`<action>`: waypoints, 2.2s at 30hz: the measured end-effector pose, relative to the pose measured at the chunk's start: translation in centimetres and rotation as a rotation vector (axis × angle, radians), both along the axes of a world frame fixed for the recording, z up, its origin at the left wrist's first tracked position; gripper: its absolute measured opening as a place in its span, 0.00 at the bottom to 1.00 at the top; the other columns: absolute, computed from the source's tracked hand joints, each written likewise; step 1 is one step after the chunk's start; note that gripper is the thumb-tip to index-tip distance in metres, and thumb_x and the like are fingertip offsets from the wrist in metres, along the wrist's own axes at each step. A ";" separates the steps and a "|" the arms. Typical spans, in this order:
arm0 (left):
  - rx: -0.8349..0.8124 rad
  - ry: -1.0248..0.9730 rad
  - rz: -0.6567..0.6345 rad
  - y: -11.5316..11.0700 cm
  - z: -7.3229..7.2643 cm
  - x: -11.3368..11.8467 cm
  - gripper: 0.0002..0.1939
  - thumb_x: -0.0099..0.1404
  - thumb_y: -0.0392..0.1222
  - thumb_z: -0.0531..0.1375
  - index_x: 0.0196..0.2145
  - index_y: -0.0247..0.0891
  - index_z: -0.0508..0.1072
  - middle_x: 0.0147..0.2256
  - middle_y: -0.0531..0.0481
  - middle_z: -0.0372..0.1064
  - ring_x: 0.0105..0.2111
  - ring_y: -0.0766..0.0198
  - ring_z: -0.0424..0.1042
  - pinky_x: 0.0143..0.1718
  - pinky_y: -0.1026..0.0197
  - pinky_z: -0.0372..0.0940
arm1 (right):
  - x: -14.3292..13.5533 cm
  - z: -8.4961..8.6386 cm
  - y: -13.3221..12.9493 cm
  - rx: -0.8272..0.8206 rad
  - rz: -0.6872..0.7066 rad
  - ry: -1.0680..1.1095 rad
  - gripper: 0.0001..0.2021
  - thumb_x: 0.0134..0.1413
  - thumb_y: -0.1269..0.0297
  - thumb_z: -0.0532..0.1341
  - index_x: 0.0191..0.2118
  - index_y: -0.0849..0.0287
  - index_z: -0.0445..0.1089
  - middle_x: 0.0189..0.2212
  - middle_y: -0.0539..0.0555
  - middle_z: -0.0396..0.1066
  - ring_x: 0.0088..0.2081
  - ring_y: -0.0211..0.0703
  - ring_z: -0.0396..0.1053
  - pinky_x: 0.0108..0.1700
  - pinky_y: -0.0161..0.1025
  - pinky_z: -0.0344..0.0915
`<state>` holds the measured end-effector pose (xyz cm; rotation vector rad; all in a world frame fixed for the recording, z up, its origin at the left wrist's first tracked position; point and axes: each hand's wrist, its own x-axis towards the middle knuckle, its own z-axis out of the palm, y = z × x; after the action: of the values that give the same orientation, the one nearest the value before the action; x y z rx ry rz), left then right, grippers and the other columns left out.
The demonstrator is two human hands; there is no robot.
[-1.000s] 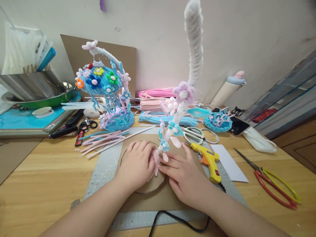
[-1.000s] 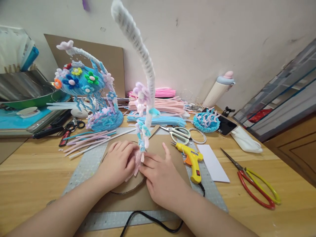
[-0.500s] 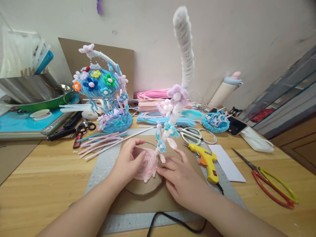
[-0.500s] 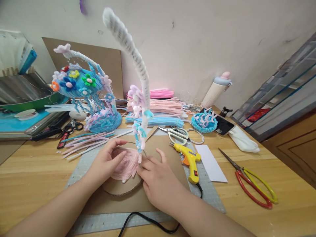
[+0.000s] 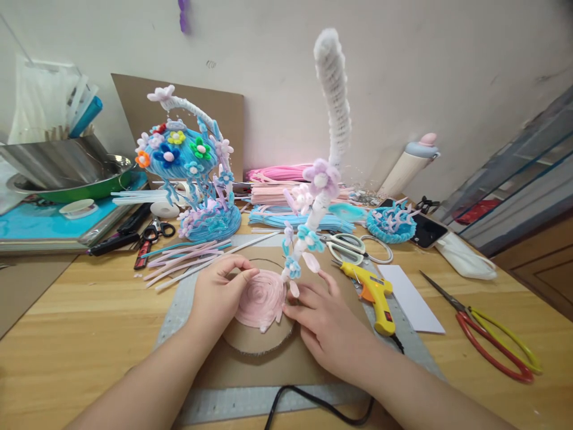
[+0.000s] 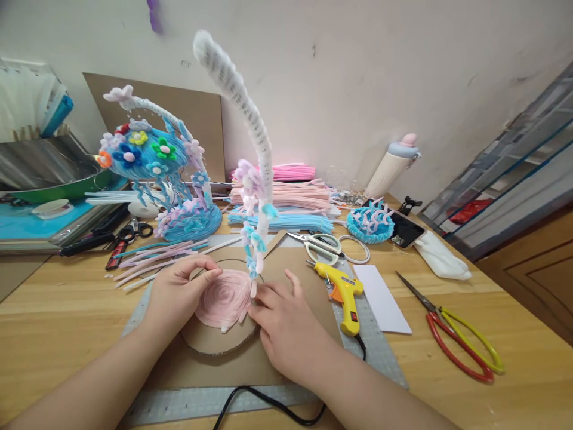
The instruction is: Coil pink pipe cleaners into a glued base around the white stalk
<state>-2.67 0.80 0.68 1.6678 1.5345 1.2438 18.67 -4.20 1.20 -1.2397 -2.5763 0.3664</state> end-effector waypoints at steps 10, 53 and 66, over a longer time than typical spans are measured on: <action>0.139 0.163 -0.013 0.0 -0.3 0.0 0.12 0.58 0.43 0.59 0.21 0.40 0.60 0.27 0.55 0.65 0.29 0.66 0.65 0.34 0.62 0.60 | 0.0 -0.3 0.2 -0.022 -0.032 0.019 0.23 0.52 0.77 0.53 0.51 0.50 0.69 0.52 0.56 0.65 0.58 0.46 0.57 0.63 0.63 0.32; 0.105 0.793 -0.314 -3.3 0.2 3.4 0.16 0.66 0.38 0.53 0.49 0.51 0.70 0.57 0.49 0.63 0.61 0.55 0.55 0.59 0.40 0.44 | 1.5 -0.2 0.9 -0.097 -0.368 0.153 0.17 0.49 0.80 0.49 0.39 0.59 0.71 0.41 0.56 0.72 0.44 0.45 0.69 0.47 0.41 0.63; 0.088 0.743 -0.470 -2.2 -0.5 0.7 0.17 0.66 0.42 0.56 0.52 0.53 0.69 0.59 0.51 0.61 0.61 0.52 0.54 0.62 0.40 0.39 | 1.0 -1.0 1.0 -0.437 -0.376 0.405 0.38 0.50 0.82 0.49 0.67 0.57 0.44 0.62 0.57 0.59 0.61 0.46 0.57 0.61 0.48 0.55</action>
<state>-1.98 -1.39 0.16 2.5358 1.3254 0.4582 19.69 -3.25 0.17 -1.5583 -1.9285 1.0151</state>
